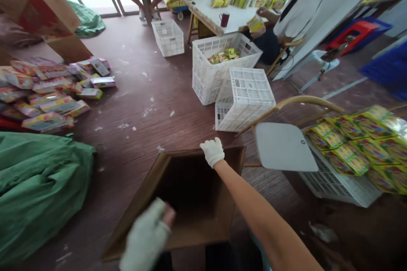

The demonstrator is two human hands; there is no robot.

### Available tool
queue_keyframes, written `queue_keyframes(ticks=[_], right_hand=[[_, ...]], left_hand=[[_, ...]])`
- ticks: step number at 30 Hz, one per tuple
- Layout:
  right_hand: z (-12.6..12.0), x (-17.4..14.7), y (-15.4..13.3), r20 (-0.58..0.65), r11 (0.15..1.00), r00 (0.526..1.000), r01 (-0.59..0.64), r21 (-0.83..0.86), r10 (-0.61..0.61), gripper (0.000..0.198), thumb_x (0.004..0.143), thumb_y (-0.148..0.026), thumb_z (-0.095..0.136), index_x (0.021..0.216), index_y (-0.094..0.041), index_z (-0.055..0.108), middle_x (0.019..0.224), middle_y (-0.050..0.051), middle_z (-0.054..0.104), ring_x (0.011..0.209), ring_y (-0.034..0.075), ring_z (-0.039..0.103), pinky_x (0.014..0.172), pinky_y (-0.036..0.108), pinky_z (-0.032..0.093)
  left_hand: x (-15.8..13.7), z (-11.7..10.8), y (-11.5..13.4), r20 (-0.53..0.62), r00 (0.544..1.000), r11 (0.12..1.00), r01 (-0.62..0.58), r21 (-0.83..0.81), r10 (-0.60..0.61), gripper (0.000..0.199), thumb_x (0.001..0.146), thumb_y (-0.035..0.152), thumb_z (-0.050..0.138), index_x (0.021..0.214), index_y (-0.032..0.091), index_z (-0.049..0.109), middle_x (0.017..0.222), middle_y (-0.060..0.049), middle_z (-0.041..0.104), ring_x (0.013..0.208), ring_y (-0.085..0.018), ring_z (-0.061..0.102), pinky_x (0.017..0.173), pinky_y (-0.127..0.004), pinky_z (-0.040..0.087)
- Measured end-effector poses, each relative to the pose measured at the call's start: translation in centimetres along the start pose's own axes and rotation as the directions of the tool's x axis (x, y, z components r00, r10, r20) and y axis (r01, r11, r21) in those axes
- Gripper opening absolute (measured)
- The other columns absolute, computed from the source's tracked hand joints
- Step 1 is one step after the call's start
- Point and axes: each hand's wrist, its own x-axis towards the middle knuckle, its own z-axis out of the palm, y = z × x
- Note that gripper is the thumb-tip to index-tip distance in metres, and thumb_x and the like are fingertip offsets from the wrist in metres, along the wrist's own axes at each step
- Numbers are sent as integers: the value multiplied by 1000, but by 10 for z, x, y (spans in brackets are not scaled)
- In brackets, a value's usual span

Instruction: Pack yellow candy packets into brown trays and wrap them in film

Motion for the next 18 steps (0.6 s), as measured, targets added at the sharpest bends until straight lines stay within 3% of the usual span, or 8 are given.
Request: queue_keyframes(ticks=[3,6,8,10,11,13,16,18], right_hand=[[3,-10,2,-60,999,998,-26,-27,25,46,95,-14,33,134,-28,51,147,10,43,139,28,31,112,51,4],[19,-54,10,-214,958,936,-287,3,281,62,92,-19,43,151,-27,26,161,14,11,146,37,10,111,59,3],[34,-97,17,-216,822,794,-555,129,569,76,87,-23,50,154,-17,16,158,22,17,143,41,19,111,59,14],[47,-142,24,8,612,646,-727,310,763,86,84,-21,48,154,-9,0,143,26,44,130,36,45,104,51,34],[53,-162,25,148,535,626,-747,396,766,87,84,-18,44,153,-8,-7,131,24,57,118,31,58,97,44,43],[64,-195,22,303,492,669,-720,490,678,85,83,-11,35,152,-8,-14,114,16,68,98,22,69,85,32,50],[78,-220,5,270,647,771,-633,425,576,82,81,-6,33,154,-10,-3,113,14,69,98,20,69,89,29,50],[86,-221,-3,251,740,806,-591,320,535,80,80,-8,40,155,-12,12,114,16,68,105,26,66,97,35,46]], left_hand=[[52,-33,-17,-106,981,897,-102,430,163,75,72,47,65,136,14,46,139,-17,50,134,-39,38,108,-49,35],[94,-42,-42,144,990,818,-76,570,-9,56,81,44,49,128,15,56,122,-18,63,115,-37,58,95,-46,44],[108,-41,-53,227,973,840,-96,535,-33,47,86,42,39,118,18,63,113,-16,68,106,-33,64,91,-42,46],[114,-42,-53,178,984,875,-110,471,28,45,86,42,39,113,17,65,115,-15,68,109,-32,63,93,-40,46],[115,-43,-49,137,990,896,-93,435,36,44,85,41,40,111,17,66,115,-15,68,110,-31,62,94,-38,46],[117,-45,-38,57,998,926,-30,376,9,42,85,41,41,107,16,67,111,-14,69,107,-31,63,91,-36,48],[118,-34,-18,-39,997,926,77,369,-67,49,87,43,38,120,13,60,108,-18,69,98,-33,66,82,-40,50],[118,-16,-5,-100,994,916,71,395,-34,59,87,40,40,139,12,42,116,-20,65,97,-34,65,81,-42,51]])
